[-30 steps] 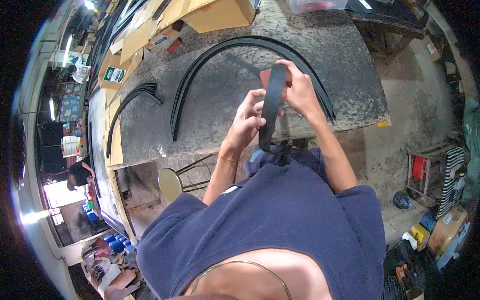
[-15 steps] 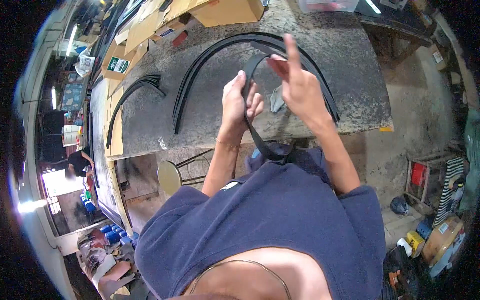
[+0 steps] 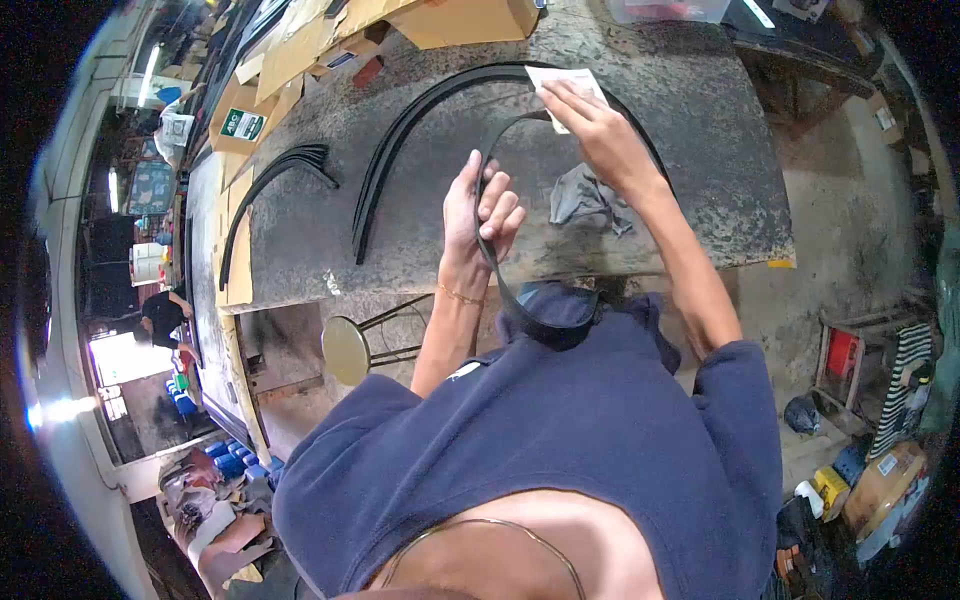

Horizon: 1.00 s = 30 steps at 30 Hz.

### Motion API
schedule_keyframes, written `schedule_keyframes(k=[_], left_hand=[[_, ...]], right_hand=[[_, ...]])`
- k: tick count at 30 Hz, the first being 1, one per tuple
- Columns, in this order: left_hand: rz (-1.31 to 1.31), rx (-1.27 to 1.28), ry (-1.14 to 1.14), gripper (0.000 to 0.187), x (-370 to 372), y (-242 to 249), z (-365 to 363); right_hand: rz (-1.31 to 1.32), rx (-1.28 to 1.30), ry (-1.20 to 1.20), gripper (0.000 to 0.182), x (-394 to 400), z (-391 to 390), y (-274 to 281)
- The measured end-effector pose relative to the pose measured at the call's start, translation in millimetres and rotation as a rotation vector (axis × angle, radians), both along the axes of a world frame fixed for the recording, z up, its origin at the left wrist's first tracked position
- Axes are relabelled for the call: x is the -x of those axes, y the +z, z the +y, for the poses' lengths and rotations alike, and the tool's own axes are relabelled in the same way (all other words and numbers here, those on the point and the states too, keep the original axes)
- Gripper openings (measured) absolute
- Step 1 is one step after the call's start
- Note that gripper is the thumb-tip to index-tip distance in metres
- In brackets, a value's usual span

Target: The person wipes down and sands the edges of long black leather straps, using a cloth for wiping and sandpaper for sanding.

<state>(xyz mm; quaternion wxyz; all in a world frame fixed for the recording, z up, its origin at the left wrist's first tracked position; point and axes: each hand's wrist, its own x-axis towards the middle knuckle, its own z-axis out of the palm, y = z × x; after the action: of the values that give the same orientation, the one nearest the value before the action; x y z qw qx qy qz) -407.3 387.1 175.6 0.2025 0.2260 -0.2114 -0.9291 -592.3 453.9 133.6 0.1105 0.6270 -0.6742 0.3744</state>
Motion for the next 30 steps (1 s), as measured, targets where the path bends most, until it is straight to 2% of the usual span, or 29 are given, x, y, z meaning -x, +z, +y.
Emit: schedule_keyframes(k=[1, 3, 4, 5, 7, 8, 9, 11, 12, 14, 15, 16, 17, 19, 20, 21, 23, 25, 27, 28, 29, 30], left_hand=[[-0.033, 0.011, 0.046, 0.039, -1.1, 5.6, 3.0], [-0.225, 0.146, 0.124, 0.038, 0.2, 7.5, 8.5], [-0.158, 0.079, 0.116, 0.031, 2.8, 15.6, 9.9], [-0.161, 0.074, 0.116, 0.031, 1.0, 12.0, 10.5], [-0.061, 0.035, 0.050, 0.031, -2.4, 3.1, 2.7], [0.006, 0.028, 0.031, 0.032, -3.8, 1.8, 2.6], [-0.065, 0.006, 0.062, 0.033, -2.5, 8.6, 3.7], [-0.088, 0.068, 0.083, 0.032, -1.6, 1.6, 5.1], [-0.129, -0.045, 0.130, 0.032, 5.4, 17.2, 11.0], [-0.013, -0.084, 0.023, 0.031, 1.7, -4.3, 2.9], [0.040, -0.052, -0.019, 0.031, 1.6, -3.5, 0.2], [0.046, -0.034, -0.015, 0.031, -0.1, -3.0, 1.8], [-0.012, -0.030, 0.010, 0.032, 0.5, -1.6, 1.2], [0.012, 0.030, 0.018, 0.032, 1.6, 1.5, 3.6], [-0.052, -0.011, 0.015, 0.032, 3.4, 6.0, 4.8], [-0.083, -0.018, 0.016, 0.034, 5.2, -0.3, 2.4], [-0.026, 0.085, -0.018, 0.036, -2.3, 7.3, 5.7], [-0.012, 0.133, 0.017, 0.038, -8.7, 16.3, 5.1], [0.031, 0.273, 0.054, 0.039, -16.5, 20.5, 0.5], [0.044, 0.238, 0.062, 0.043, -19.8, 21.0, -2.5], [0.116, 0.258, 0.081, 0.038, -20.1, 19.4, -0.3], [0.160, 0.295, 0.088, 0.033, -20.3, 18.8, 1.2]], right_hand=[[0.054, 0.153, 0.072, 0.041, -27.8, 0.9, 17.2], [0.156, 0.156, 0.295, 0.043, -60.3, 6.5, 36.1], [0.112, 0.217, 0.303, 0.041, -57.9, 1.4, 27.9], [0.026, 0.173, 0.223, 0.040, -43.6, -6.0, 15.1], [0.025, 0.057, 0.066, 0.037, -11.3, -16.6, 8.8], [0.011, 0.115, 0.056, 0.036, -10.8, -12.7, 8.7], [0.080, 0.182, 0.079, 0.034, -24.3, -11.2, 16.4], [0.155, 0.194, 0.315, 0.032, -51.2, 3.3, 45.4], [0.126, 0.214, 0.357, 0.033, -46.3, -1.1, 35.0], [0.068, 0.119, 0.131, 0.035, -12.6, -17.1, -6.9], [0.033, 0.057, 0.014, 0.036, -2.7, -21.6, 2.1], [0.034, 0.117, -0.009, 0.035, -1.7, -16.9, 6.4], [0.041, 0.127, -0.009, 0.035, -6.9, -13.7, 9.2], [0.128, 0.143, 0.223, 0.036, -42.3, 3.0, 27.5], [0.106, 0.197, 0.220, 0.036, -38.0, -1.5, 7.5], [0.015, 0.133, 0.164, 0.038, -22.7, -3.1, -3.5], [-0.119, -0.125, -0.192, 0.043, 22.0, 4.2, -46.7], [-0.187, -0.051, -0.360, 0.053, 55.3, 41.2, -63.1], [-0.173, -0.157, -0.619, 0.054, 84.3, 85.1, -95.6], [-0.225, -0.285, -0.725, 0.054, 92.8, 108.5, -105.7], [-0.156, -0.336, -0.801, 0.052, 107.1, 132.4, -136.2], [-0.132, -0.492, -0.843, 0.051, 122.8, 157.7, -172.8]])
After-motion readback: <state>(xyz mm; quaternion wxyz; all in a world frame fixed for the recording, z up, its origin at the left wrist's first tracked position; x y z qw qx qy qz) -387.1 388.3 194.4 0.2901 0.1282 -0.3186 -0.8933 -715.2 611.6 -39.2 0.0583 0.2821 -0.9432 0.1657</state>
